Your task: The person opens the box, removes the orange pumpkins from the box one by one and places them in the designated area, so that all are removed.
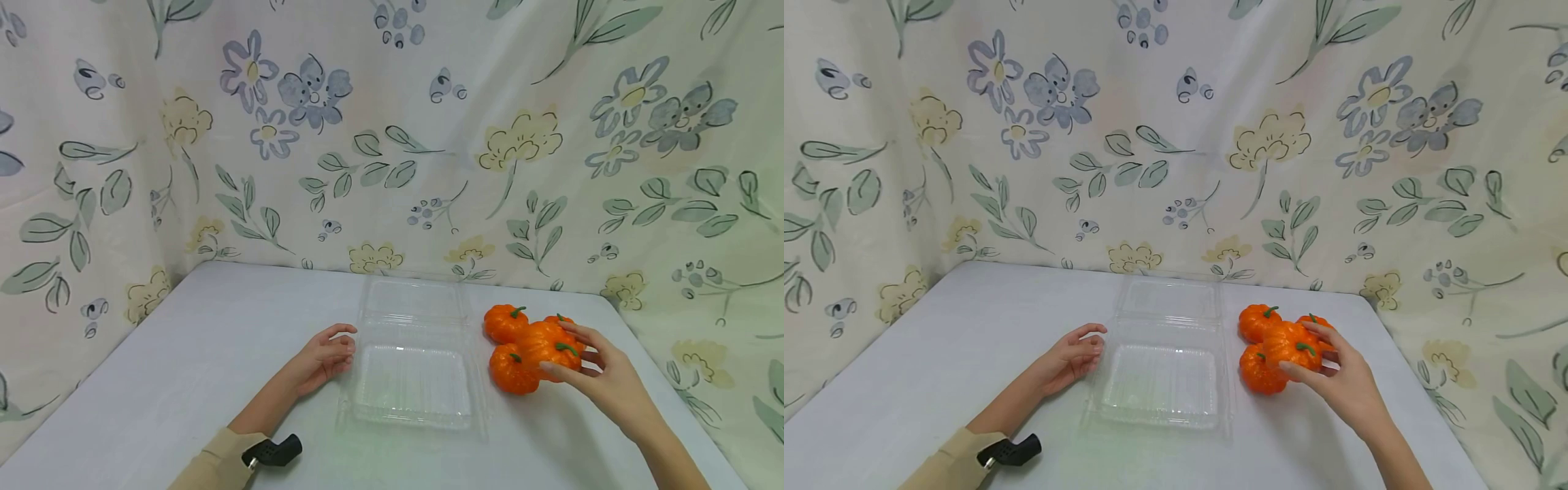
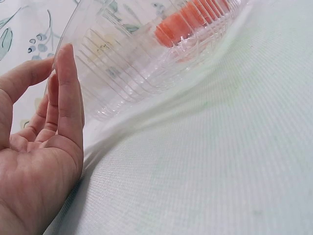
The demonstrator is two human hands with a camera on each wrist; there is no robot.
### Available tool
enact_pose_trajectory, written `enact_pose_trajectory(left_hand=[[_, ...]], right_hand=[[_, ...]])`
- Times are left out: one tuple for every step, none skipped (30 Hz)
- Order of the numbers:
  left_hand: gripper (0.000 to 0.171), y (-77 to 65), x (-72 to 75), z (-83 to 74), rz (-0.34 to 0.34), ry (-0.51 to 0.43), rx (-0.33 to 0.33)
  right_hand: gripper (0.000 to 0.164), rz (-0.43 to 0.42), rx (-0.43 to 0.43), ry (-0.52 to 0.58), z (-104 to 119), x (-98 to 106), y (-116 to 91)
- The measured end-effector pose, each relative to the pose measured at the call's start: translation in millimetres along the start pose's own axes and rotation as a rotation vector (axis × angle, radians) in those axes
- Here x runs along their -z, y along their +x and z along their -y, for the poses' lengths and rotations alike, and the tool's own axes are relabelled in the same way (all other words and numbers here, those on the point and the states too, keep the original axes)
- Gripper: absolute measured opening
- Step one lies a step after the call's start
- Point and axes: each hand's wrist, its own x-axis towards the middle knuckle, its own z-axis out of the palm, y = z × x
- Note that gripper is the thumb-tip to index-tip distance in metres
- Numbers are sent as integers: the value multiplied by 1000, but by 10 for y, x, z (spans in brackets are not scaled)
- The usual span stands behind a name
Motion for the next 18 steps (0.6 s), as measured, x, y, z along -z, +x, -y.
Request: enact_pose_trajectory(left_hand=[[28,0,0,0,0,0,0],[28,0,-1,0,-1,0,0],[28,0,-1,-1,-1,-1,0],[28,0,-1,-1,-1,-1,0],[28,0,-1,-2,0,-1,0],[28,0,-1,-2,1,0,-1],[28,1,-1,-2,2,0,-2],[28,1,-1,-3,3,-1,-2],[28,2,0,-3,4,0,-3],[28,3,0,-3,5,0,-3],[28,4,0,-3,5,-1,-3],[28,4,-1,-3,4,-1,-3],[28,5,-2,-4,3,-2,-2],[28,5,-3,-5,2,-1,-2],[28,4,-5,-6,0,-1,-1],[28,4,-7,-7,-1,-1,-1],[28,3,-10,-8,-2,-1,0],[28,1,-12,-10,-3,0,1]], right_hand=[[77,-4,-2,-7,-8,12,4],[78,-8,-4,-11,-16,23,8],[78,-10,-9,-12,-22,33,10],[78,-12,-13,-13,-29,45,13],[78,-13,-19,-12,-36,57,16],[79,-12,-27,-14,-43,69,20],[79,-9,-38,-16,-50,81,24],[80,-7,-47,-18,-59,92,29],[80,-7,-54,-20,-68,103,34],[81,-5,-60,-21,-77,113,40],[81,-3,-65,-22,-87,121,46],[81,-2,-68,-20,-97,129,51],[81,-2,-70,-18,-107,135,57],[81,-3,-74,-14,-116,140,63],[81,-1,-77,-10,-124,143,68],[81,2,-83,-7,-131,146,74],[81,3,-88,-3,-138,150,78],[81,4,-94,-2,-144,152,84]])
